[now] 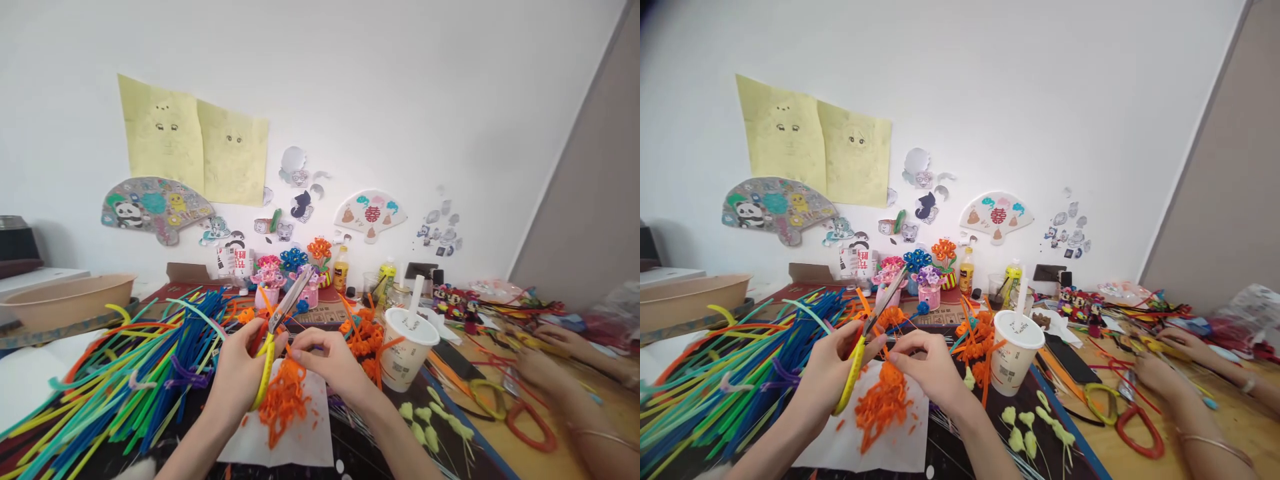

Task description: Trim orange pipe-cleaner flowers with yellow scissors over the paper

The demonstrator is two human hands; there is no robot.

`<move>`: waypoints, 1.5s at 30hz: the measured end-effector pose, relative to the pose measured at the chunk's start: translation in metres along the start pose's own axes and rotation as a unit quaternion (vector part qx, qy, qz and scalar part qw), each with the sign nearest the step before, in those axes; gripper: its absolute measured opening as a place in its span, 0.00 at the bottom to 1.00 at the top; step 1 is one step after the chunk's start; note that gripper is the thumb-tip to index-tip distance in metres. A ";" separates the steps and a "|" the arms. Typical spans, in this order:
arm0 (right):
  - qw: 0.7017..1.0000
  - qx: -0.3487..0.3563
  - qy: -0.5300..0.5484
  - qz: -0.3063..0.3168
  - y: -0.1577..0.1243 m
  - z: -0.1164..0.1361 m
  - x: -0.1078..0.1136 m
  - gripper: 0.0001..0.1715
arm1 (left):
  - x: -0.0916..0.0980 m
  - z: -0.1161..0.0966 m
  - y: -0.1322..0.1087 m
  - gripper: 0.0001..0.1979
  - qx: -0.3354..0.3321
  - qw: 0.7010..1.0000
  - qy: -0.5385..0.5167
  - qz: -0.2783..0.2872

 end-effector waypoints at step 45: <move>0.994 -0.003 -0.103 -0.029 0.004 -0.006 0.004 0.11 | -0.005 0.012 0.006 0.18 -0.027 0.992 0.118 0.031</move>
Point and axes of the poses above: each hand's wrist, its own y-axis towards the middle knuckle, its own x-axis out of the back of the hand, z = x × y, the point moved 7 cm from there along y, towards the middle knuckle, and after that the axes turned 8 degrees about y, right-handed, at the moved point
